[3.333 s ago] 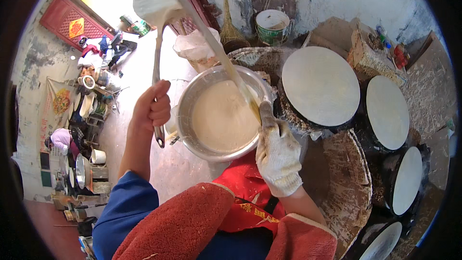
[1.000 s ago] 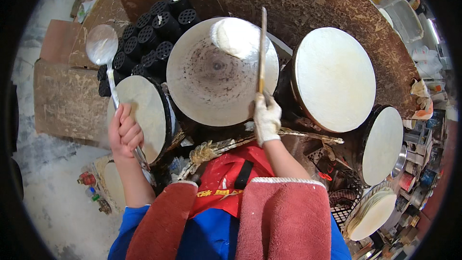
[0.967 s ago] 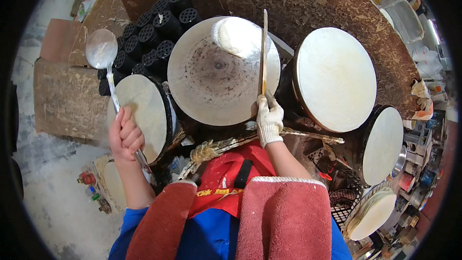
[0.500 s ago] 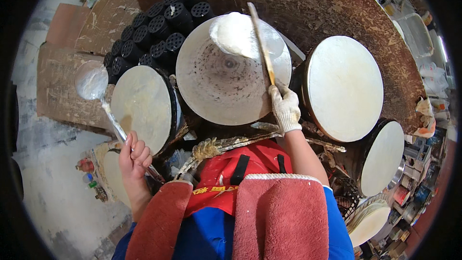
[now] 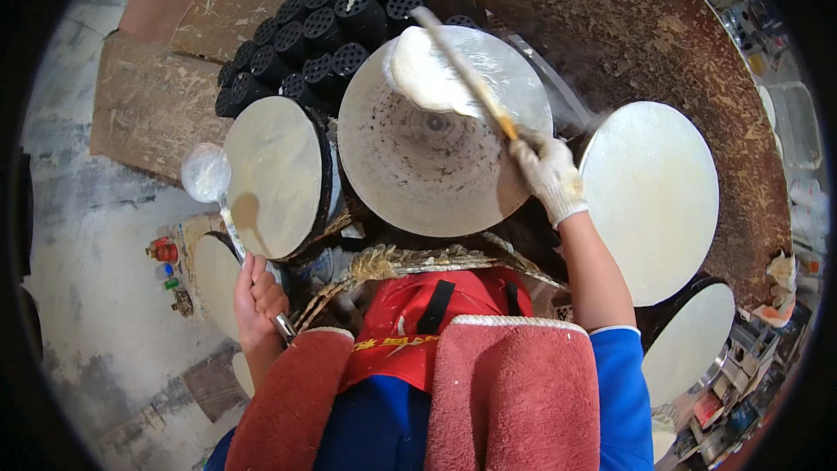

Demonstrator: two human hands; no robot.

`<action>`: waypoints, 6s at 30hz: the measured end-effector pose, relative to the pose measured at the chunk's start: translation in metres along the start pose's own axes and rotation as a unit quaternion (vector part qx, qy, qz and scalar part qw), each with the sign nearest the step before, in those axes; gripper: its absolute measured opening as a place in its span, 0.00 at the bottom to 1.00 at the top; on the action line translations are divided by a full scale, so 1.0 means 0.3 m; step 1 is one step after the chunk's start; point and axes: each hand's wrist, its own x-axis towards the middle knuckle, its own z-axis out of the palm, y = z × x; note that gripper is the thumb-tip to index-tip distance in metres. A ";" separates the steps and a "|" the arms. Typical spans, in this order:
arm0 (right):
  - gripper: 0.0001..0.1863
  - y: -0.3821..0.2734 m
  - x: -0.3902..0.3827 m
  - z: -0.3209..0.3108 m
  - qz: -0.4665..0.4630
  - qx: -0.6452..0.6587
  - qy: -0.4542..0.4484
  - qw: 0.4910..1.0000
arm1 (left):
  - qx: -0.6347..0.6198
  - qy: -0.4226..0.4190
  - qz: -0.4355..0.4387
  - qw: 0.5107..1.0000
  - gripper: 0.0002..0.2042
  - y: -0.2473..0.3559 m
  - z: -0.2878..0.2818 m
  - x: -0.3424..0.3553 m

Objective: The person ladles batter onto multiple hot griddles and spreads it into thin circular crepes using a wooden spreader. They flip and remove finished crepes, then stack them on a nearby tray while continuing to cook additional crepes on the remaining griddles.

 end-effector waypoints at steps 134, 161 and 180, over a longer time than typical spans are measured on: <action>0.27 0.159 -0.274 0.001 0.119 -0.061 0.152 0.979 | 0.081 0.021 -0.078 0.993 0.16 -0.458 -0.046 -0.381; 0.22 0.195 -0.537 0.216 0.173 -0.038 0.128 0.976 | 0.241 -0.068 -0.212 0.945 0.11 -0.475 0.196 0.232; 0.24 0.084 -0.623 0.173 0.197 0.055 0.152 0.967 | -0.252 -0.231 -0.462 0.818 0.13 -0.290 0.087 0.191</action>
